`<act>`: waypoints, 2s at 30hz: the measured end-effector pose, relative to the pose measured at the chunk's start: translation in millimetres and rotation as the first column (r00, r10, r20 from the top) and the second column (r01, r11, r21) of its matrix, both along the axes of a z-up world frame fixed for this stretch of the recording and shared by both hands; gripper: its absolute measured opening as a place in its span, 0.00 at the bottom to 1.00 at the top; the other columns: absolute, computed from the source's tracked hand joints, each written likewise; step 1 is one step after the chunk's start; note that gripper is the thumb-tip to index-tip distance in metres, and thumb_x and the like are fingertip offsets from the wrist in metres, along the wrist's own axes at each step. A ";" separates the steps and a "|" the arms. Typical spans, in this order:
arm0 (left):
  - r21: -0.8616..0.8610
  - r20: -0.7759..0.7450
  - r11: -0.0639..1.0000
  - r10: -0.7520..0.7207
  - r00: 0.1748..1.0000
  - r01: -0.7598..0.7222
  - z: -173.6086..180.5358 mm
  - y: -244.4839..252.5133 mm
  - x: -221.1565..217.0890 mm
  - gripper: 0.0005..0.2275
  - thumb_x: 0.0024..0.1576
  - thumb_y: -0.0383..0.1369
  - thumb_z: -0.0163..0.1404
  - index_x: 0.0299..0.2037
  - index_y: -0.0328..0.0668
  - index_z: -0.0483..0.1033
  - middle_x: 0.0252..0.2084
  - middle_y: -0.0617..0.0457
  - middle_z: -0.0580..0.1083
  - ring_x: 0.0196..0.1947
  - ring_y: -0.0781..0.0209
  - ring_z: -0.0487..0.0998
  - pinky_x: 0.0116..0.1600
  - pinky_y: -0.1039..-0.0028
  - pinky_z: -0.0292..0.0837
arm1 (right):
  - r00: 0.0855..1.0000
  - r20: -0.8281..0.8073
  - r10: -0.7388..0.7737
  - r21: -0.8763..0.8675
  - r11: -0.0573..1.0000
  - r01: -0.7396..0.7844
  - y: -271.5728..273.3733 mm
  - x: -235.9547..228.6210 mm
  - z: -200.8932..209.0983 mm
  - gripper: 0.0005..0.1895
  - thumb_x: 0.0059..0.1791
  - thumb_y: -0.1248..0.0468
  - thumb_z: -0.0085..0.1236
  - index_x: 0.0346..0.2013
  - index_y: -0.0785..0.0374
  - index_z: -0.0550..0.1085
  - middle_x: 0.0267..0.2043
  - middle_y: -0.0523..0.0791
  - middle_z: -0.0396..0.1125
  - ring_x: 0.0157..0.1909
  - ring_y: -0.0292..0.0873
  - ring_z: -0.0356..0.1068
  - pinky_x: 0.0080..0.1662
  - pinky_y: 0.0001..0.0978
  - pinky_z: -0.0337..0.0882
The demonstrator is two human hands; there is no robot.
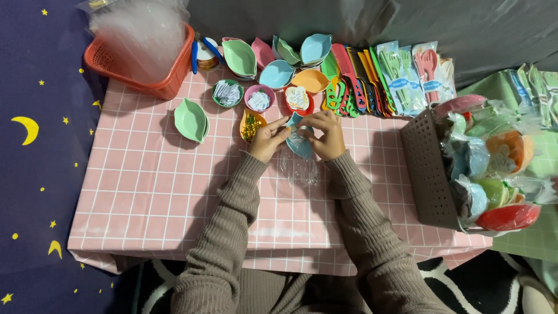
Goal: The person places small slips of paper into transparent plastic bags, folds the bags, and inserts them into colorful paper boat-shaped containers by hand. They then place the containers into a plastic crate.
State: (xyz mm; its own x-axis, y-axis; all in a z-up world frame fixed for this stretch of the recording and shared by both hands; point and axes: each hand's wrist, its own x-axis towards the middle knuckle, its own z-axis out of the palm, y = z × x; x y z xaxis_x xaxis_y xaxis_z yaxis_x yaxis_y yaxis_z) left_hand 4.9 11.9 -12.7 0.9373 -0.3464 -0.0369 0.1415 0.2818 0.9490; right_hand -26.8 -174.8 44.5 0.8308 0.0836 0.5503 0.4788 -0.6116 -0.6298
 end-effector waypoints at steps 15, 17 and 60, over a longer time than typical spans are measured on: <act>-0.065 -0.074 0.998 -0.019 0.997 0.014 12.8 1.6 -7.6 0.22 0.61 0.35 0.56 0.66 0.45 0.67 0.53 0.46 0.75 0.46 0.64 0.75 0.49 0.70 0.79 | 0.705 -0.375 0.602 0.560 0.753 -0.345 -23.8 -9.6 18.8 0.44 0.47 0.73 0.59 0.75 0.53 0.53 0.74 0.50 0.49 0.54 0.48 0.66 0.51 0.38 0.71; -0.081 -0.076 0.997 -0.011 0.997 0.004 11.0 0.6 -6.1 0.23 0.61 0.35 0.57 0.65 0.44 0.67 0.54 0.46 0.75 0.47 0.64 0.76 0.50 0.69 0.79 | 0.699 -0.386 0.602 0.565 0.754 -0.337 -22.9 -11.4 21.2 0.43 0.47 0.73 0.59 0.74 0.53 0.54 0.73 0.51 0.50 0.55 0.49 0.65 0.51 0.39 0.72; -0.106 0.206 0.992 -0.046 0.978 0.069 28.4 4.2 -7.8 0.26 0.57 0.25 0.58 0.66 0.50 0.67 0.57 0.47 0.71 0.54 0.57 0.73 0.61 0.62 0.73 | 0.835 -0.370 0.407 0.676 0.734 -0.058 -32.9 1.8 -2.7 0.16 0.44 0.74 0.66 0.47 0.70 0.78 0.32 0.48 0.71 0.36 0.36 0.74 0.40 0.28 0.80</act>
State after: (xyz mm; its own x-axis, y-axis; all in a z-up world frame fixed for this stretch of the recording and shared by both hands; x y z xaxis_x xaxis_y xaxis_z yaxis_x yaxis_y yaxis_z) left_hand -2.9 16.1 15.7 0.8997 -0.3912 0.1938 -0.0313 0.3850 0.9224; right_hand -25.0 -207.7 41.8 0.9900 0.1000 0.0998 0.0911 0.0879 -0.9920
